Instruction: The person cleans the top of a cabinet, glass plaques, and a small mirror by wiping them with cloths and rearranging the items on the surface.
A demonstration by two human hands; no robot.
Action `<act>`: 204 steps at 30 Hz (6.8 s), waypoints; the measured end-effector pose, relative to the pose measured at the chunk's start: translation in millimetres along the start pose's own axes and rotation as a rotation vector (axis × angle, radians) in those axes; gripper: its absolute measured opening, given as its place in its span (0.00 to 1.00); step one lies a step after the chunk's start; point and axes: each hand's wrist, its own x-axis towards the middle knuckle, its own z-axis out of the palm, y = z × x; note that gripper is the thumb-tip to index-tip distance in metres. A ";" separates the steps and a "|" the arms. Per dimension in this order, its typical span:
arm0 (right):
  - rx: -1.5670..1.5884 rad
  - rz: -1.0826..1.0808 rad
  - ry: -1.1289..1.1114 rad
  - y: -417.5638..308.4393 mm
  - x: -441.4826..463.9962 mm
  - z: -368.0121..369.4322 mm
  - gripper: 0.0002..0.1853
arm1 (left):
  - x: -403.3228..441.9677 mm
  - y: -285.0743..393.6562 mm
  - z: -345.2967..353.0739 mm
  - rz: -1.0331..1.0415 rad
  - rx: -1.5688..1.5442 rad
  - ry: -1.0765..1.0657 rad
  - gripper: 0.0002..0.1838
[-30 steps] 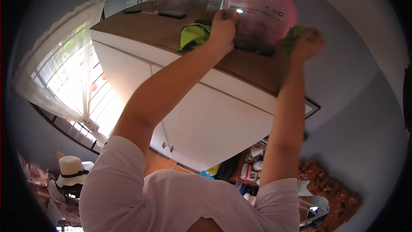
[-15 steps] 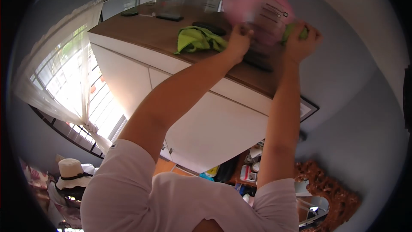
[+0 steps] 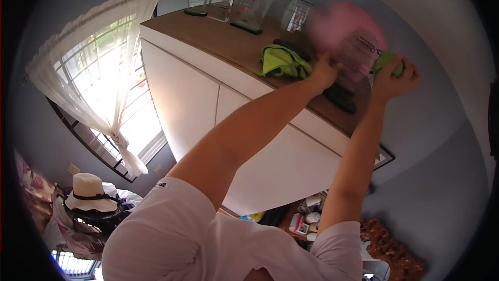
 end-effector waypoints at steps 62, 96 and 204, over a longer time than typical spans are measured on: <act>0.699 0.098 -1.459 -163.7 -110.4 125.9 0.28 | 154.7 -30.2 -300.8 -0.214 0.309 0.176 0.29; 0.254 -0.073 -1.553 -182.5 -122.5 108.6 0.31 | -5.5 86.4 -299.5 0.265 -0.075 0.392 0.19; 0.406 -0.032 -1.383 -281.0 -106.8 102.8 0.11 | 21.1 23.6 -323.2 0.056 -0.039 0.050 0.18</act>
